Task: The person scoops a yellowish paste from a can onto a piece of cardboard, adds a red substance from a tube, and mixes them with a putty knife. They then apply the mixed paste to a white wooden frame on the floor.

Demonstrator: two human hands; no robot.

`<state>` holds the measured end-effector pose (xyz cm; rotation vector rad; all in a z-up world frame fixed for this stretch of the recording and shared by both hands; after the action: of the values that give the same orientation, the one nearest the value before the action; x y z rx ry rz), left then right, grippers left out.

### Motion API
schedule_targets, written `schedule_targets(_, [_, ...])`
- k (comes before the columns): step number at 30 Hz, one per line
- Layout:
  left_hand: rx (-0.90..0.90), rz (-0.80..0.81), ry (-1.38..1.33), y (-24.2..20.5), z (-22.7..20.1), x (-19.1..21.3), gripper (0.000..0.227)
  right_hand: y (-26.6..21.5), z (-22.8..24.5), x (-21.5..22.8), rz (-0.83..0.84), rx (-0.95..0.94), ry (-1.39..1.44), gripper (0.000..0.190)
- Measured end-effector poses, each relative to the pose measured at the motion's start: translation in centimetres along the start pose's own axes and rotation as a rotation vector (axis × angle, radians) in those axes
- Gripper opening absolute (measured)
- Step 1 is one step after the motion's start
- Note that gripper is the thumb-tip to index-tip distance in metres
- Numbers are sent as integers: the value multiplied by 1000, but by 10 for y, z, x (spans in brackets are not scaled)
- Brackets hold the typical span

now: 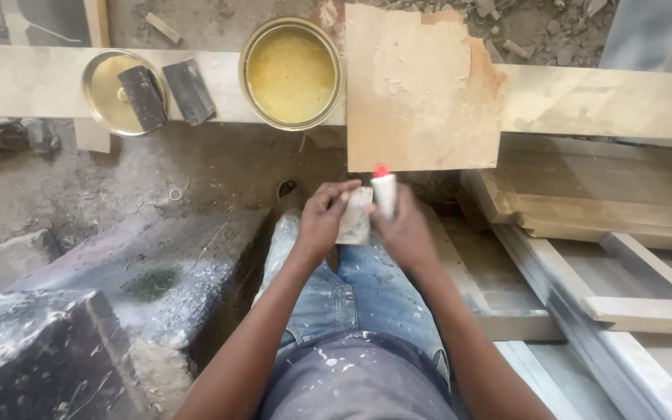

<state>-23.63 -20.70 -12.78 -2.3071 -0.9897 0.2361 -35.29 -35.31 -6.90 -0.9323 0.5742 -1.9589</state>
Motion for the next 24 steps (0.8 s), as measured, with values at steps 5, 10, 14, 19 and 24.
schedule_targets(5, [156,-44,-233,-5,-64,11,63,-9,56,-41,53,557,-292,62])
schedule_targets(10, [186,-93,-297,13,-63,46,36,20,60,-12,44,562,84,55])
schedule_targets(14, [101,-4,-488,14,-89,50,46,33,75,-12,192,317,482,45])
schedule_targets(19, [-29,89,-601,12,-109,59,36,37,89,-23,84,318,479,27])
schedule_targets(24, [-60,7,-554,18,-95,101,27,35,91,-14,-91,305,501,25])
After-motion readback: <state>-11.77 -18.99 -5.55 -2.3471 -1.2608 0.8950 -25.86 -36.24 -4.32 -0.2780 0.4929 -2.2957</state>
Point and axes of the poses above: each hand's wrist, its own y-axis towards the middle knuckle, its own x-axis out of the back of the hand, z = x × y, the point moved 8 cm from there along y, towards the middle knuckle, and after that the axes turned 7 degrees about x, right-handed, at the moved point
